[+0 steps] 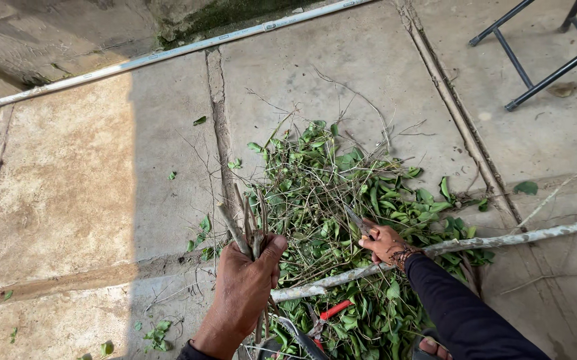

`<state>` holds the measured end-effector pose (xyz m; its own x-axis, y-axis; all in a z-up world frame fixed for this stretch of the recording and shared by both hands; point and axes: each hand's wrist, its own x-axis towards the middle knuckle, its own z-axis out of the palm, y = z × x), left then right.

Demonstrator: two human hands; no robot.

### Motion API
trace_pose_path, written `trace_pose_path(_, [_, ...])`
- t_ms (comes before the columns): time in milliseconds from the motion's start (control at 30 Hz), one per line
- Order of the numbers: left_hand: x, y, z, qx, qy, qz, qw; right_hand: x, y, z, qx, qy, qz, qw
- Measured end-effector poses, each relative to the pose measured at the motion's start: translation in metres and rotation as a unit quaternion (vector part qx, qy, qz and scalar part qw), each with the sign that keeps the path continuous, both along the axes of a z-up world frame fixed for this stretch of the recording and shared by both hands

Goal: The person sits on a concrete patio and uses pruning shears to cut small branches from a larger pile of green foliage. The cut branches are placed into a black plastic crate nearby.

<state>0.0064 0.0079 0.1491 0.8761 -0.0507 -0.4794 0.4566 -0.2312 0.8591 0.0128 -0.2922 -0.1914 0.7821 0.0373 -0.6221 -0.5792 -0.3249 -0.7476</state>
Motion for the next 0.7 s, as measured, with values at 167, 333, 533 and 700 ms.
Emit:
trace_pose_path(167, [-0.001, -0.005, 0.01, -0.027, -0.011, 0.007, 1.0, -0.001, 0.031, 0.026, -0.248, -0.162, 0.112, 0.949])
trace_pose_path(333, [-0.005, 0.001, 0.015, 0.006, -0.003, -0.006, 1.0, -0.002, 0.073, 0.071, -0.316, 0.044, 0.145, 0.937])
trace_pose_path(533, [-0.004, 0.006, 0.009, -0.031, -0.013, 0.014, 0.999, 0.029, 0.06, 0.074, -0.359, 0.027, 0.124, 0.925])
trace_pose_path(700, [0.001, 0.014, 0.012, -0.094, -0.031, 0.061, 0.993, 0.006, 0.067, 0.084, -0.341, 0.0, 0.03, 0.94])
